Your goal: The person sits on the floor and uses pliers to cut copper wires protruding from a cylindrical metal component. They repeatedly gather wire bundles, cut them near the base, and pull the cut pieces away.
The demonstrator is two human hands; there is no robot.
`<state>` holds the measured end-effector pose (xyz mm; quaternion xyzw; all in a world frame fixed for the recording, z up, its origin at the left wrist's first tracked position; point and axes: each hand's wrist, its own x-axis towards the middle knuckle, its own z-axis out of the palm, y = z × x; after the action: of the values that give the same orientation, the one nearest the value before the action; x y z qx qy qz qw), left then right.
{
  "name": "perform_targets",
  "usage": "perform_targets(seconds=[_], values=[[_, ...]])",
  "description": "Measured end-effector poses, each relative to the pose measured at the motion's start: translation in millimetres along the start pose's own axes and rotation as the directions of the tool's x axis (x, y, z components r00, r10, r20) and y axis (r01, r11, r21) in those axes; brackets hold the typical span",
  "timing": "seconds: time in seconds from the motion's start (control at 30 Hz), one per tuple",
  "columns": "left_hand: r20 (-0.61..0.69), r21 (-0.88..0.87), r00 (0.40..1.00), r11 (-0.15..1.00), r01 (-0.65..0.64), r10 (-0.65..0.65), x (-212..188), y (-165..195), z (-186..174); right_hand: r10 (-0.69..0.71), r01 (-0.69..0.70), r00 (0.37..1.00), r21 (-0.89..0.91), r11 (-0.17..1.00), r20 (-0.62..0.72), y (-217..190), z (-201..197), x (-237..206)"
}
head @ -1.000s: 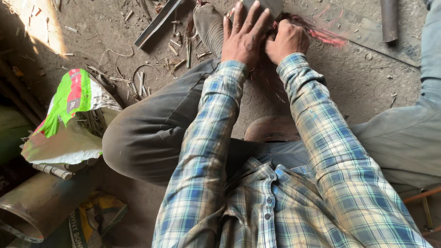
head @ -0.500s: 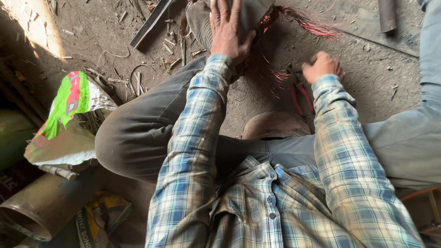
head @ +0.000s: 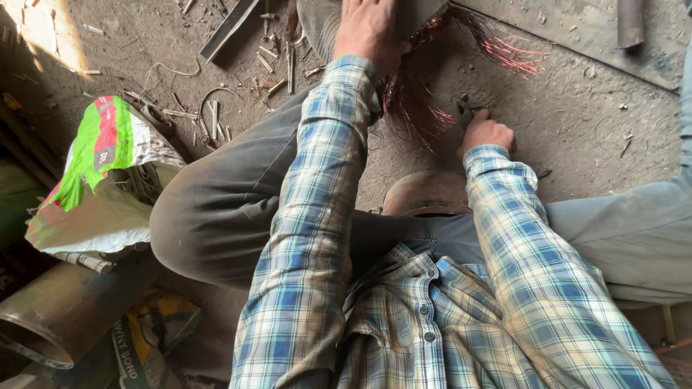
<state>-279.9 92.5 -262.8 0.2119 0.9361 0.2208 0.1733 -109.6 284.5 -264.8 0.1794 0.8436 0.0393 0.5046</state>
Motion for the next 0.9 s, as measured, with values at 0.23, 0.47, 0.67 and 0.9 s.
perform_targets(seconds=[0.23, 0.47, 0.67, 0.9], values=[[0.109, -0.061, 0.990, 0.993, 0.101, -0.094, -13, -16, 1, -0.039, 0.041, 0.999, 0.424, 0.905, -0.013, 10, -10, 8], [0.003, 0.219, 0.986, 0.962, 0.164, -0.168, -8, 20, 20, -0.227, 0.181, 0.972, 0.807, 0.562, -0.060, 24, -16, 1], [-0.331, 0.321, 0.935, 0.918, 0.234, -0.123, 3, 63, 57, -0.258, 0.167, 0.965, 0.880, 0.444, -0.053, 52, -10, -13], [-0.141, 0.309, 0.965, 0.916, 0.256, -0.222, 11, 82, 49, -0.301, 0.436, 0.893, 0.807, 0.398, -0.334, 77, -7, 6]])
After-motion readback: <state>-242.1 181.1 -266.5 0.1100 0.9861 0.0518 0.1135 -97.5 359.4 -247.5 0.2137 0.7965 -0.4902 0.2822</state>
